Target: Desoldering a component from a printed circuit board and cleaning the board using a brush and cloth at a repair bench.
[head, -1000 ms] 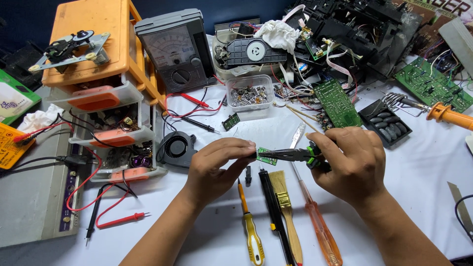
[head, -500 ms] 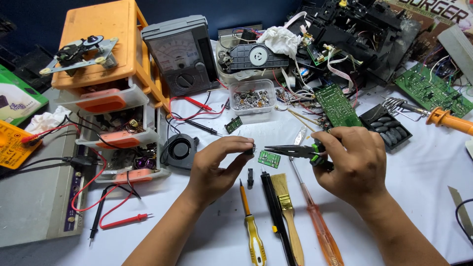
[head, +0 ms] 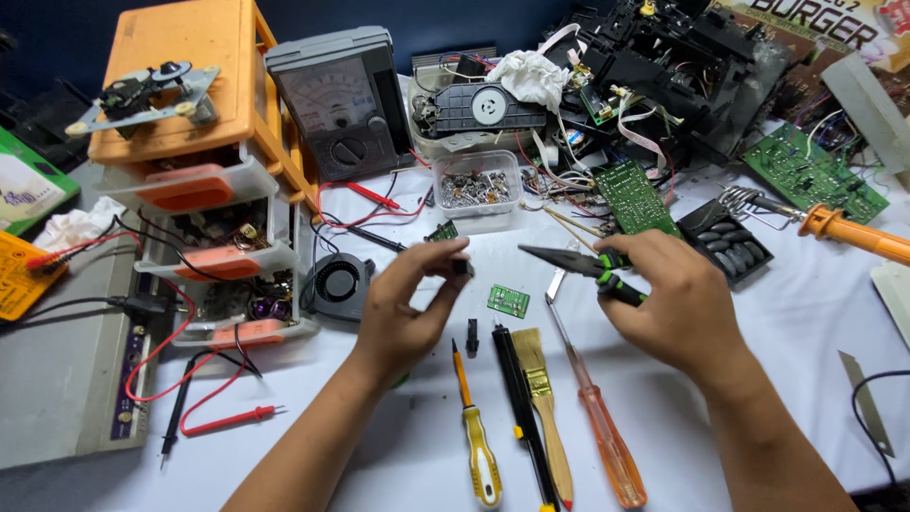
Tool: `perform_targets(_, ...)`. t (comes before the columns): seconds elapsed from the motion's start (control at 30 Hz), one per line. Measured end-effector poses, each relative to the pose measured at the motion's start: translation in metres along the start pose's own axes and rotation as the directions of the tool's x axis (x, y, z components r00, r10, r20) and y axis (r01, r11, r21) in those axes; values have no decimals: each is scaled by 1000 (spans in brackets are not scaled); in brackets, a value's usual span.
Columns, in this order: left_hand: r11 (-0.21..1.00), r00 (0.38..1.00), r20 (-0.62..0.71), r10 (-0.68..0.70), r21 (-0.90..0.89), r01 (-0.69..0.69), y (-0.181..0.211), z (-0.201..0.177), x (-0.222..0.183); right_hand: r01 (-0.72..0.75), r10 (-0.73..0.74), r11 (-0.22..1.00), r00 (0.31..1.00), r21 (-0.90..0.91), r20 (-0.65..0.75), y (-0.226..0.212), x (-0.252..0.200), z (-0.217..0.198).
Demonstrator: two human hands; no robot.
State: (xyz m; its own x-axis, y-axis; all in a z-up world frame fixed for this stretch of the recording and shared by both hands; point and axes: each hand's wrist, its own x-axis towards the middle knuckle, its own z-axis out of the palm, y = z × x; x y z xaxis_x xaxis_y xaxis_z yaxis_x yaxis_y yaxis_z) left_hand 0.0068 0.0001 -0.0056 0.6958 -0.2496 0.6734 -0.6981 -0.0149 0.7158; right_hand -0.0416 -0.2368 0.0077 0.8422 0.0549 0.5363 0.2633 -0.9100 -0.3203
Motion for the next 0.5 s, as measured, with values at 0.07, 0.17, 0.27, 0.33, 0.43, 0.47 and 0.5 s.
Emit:
perform_targets(0.07,996,997,18,-79,41,78,3,-1,0,-62,62,998,988,2,140,5,0,-12)
perform_targets(0.17,977,981,25,-194,92,191,3,-2,0,-273,271,961,888,-47,372,-1,2,-30)
perform_targets(0.27,966,973,21,-231,127,227,1,-2,-1,-413,430,900,799,-136,420,0,-14,-35)
perform_targets(0.33,962,973,23,-232,154,226,1,0,-2,-412,443,896,810,-166,384,7,-38,-31)
perform_targets(0.43,978,990,105,-97,192,76,5,-2,2,-379,461,870,853,-317,245,15,-70,-22)
perform_targets(0.47,961,981,181,-69,275,17,8,-4,5,-394,481,847,854,-357,198,14,-77,-21)
perform_targets(0.5,935,965,259,-50,351,-46,12,-6,7,-409,498,821,854,-397,150,13,-85,-20)
